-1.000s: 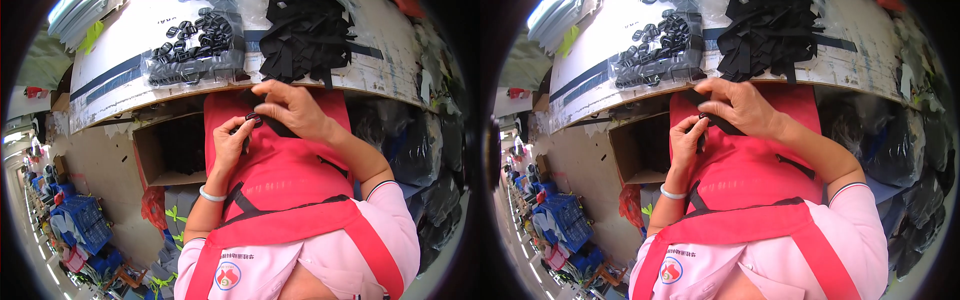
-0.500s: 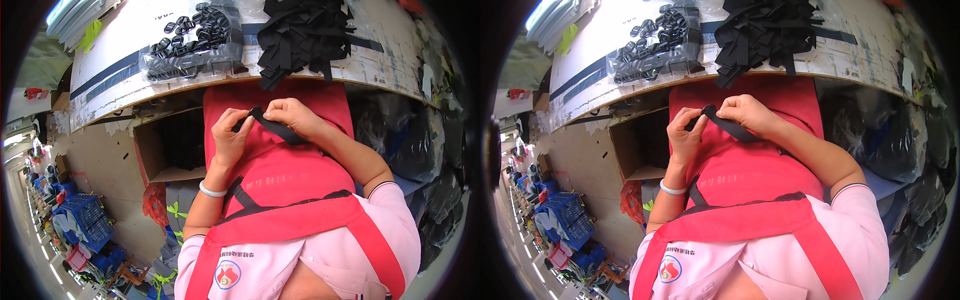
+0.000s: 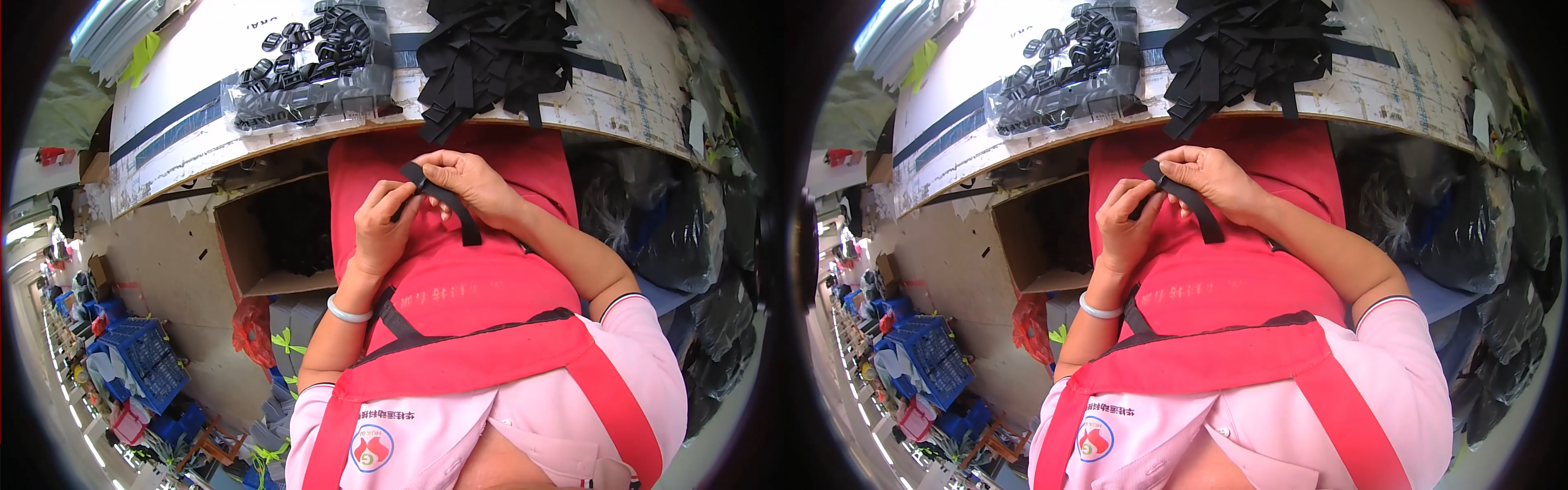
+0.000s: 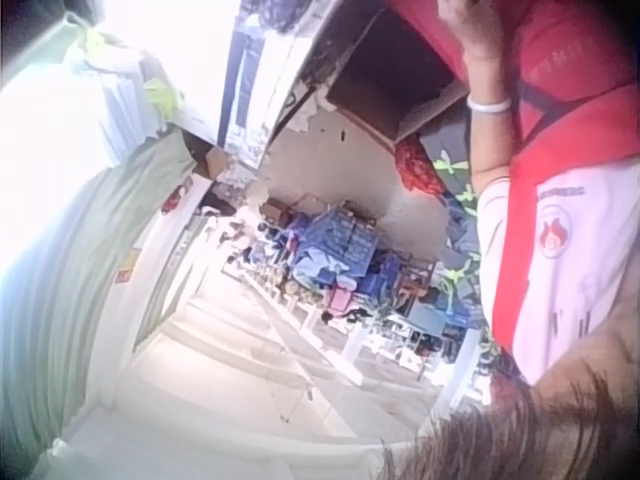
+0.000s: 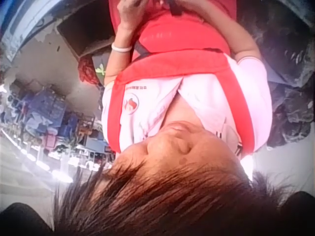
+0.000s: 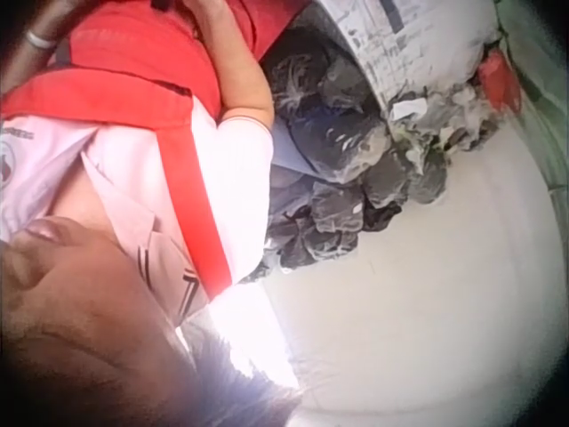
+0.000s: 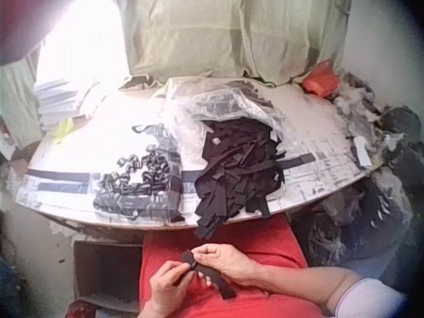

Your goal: Assembling plastic buckles onto nylon straps by hand at a workbench.

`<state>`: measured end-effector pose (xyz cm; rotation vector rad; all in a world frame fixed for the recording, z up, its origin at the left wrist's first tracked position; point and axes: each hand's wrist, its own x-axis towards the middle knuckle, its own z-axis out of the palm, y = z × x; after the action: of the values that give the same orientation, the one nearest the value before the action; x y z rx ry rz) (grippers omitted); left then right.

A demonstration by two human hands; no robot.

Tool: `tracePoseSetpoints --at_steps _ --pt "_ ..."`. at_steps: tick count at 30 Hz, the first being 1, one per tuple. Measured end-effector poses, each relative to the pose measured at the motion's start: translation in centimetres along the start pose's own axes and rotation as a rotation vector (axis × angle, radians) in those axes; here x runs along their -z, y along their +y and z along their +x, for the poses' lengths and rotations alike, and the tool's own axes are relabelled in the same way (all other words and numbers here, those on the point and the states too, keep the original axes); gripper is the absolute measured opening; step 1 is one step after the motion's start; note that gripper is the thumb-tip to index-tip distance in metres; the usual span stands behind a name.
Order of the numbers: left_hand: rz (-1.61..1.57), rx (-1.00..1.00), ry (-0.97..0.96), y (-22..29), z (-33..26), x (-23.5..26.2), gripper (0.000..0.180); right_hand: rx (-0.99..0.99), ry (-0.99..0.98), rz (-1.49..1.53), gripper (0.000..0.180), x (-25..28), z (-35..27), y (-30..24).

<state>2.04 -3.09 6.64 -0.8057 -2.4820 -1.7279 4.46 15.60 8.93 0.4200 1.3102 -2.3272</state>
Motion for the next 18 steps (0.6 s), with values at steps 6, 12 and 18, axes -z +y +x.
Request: tracePoseSetpoints --at_steps 6,12,18 --pt "-0.934 0.853 0.053 0.2 0.7 0.4 0.032 0.034 0.003 -0.096 0.018 0.4 0.4 0.3" --pt "-0.905 0.872 0.034 0.6 1.2 0.0 0.026 0.890 0.138 -0.769 0.008 -2.1 -0.8 -0.8" --pt "-0.747 0.763 0.127 0.3 0.8 -0.5 0.021 0.242 0.066 -0.701 0.020 -0.8 -1.4 -2.2"
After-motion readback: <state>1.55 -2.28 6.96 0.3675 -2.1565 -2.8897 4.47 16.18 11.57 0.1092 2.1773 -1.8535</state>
